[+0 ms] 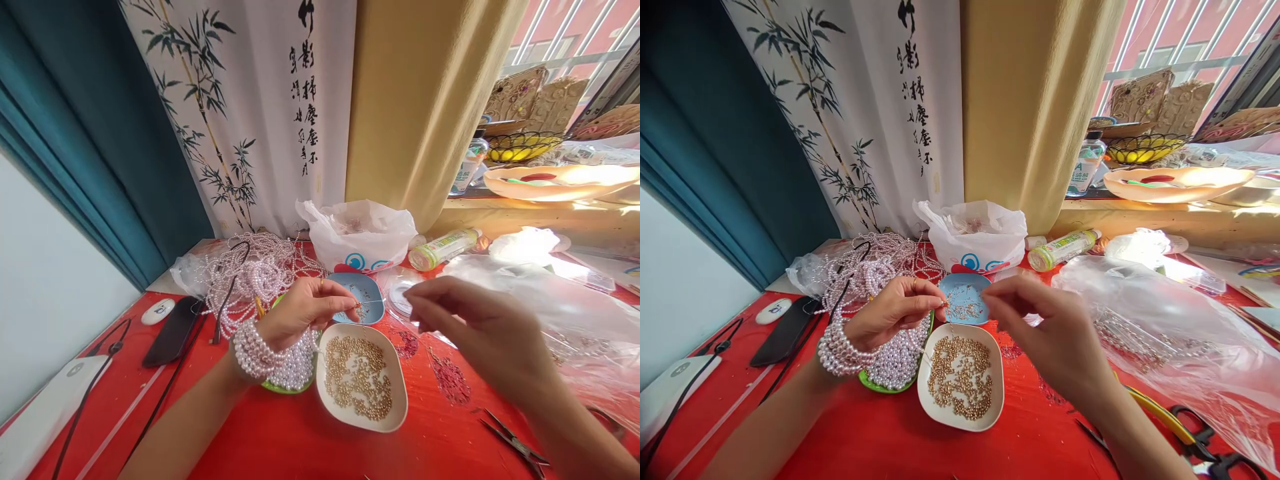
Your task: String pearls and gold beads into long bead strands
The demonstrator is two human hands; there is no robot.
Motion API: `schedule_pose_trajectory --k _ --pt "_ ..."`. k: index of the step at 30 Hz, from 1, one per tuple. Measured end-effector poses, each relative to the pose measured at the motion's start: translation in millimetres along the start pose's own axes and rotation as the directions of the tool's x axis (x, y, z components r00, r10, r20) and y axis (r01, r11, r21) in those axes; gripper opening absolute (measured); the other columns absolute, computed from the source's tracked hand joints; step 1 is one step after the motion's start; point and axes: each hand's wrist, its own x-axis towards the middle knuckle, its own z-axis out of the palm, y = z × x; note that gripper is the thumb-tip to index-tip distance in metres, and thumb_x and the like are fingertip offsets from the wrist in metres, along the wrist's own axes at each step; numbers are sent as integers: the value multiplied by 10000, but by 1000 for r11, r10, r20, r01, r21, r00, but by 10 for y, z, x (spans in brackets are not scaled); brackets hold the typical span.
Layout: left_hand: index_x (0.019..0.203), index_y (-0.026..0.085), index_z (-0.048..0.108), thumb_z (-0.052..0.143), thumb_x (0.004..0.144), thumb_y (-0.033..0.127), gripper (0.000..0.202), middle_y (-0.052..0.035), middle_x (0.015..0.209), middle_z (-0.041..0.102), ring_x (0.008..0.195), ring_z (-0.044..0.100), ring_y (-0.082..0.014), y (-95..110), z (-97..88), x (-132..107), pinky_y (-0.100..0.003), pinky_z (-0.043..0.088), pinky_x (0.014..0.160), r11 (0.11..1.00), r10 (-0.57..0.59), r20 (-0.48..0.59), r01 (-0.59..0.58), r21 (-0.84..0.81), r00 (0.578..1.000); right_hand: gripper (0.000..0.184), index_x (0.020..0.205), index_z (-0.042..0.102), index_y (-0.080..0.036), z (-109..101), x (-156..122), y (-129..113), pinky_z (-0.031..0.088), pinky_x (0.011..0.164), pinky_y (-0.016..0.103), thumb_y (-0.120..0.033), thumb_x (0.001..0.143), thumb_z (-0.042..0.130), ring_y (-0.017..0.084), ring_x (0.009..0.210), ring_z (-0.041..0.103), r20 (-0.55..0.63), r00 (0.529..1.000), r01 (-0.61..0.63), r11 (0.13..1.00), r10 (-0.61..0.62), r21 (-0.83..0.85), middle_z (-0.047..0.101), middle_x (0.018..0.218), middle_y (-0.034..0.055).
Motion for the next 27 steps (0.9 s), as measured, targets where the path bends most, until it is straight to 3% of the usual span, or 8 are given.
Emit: schedule_pose_trajectory --k 5,20,27 --pt "703 116 610 621 648 227 124 -7 610 616 367 292 3 -6 10 -13 -174 168 357 999 7 -3 -8 -44 1000 57 725 570 -197 95 -65 -13 361 446 196 -167 740 524 52 446 428 84 979 200 945 -185 -258 545 555 -46" --pt "698 136 633 625 635 232 115 -5 610 620 362 288 -1 -17 12 -10 -191 146 357 1000 -3 -8 3 -1 1000 78 716 590 -181 111 -43 -6 359 443 177 -166 738 517 57 453 443 78 983 183 941 -168 -284 530 526 -33" --pt "700 141 648 648 608 223 123 -24 632 643 375 322 -7 -19 25 -7 -181 195 364 999 -14 -48 12 -52 999 77 711 589 -187 101 -62 -4 346 437 171 -149 732 525 53 452 417 95 982 182 948 -163 -262 510 526 -40"
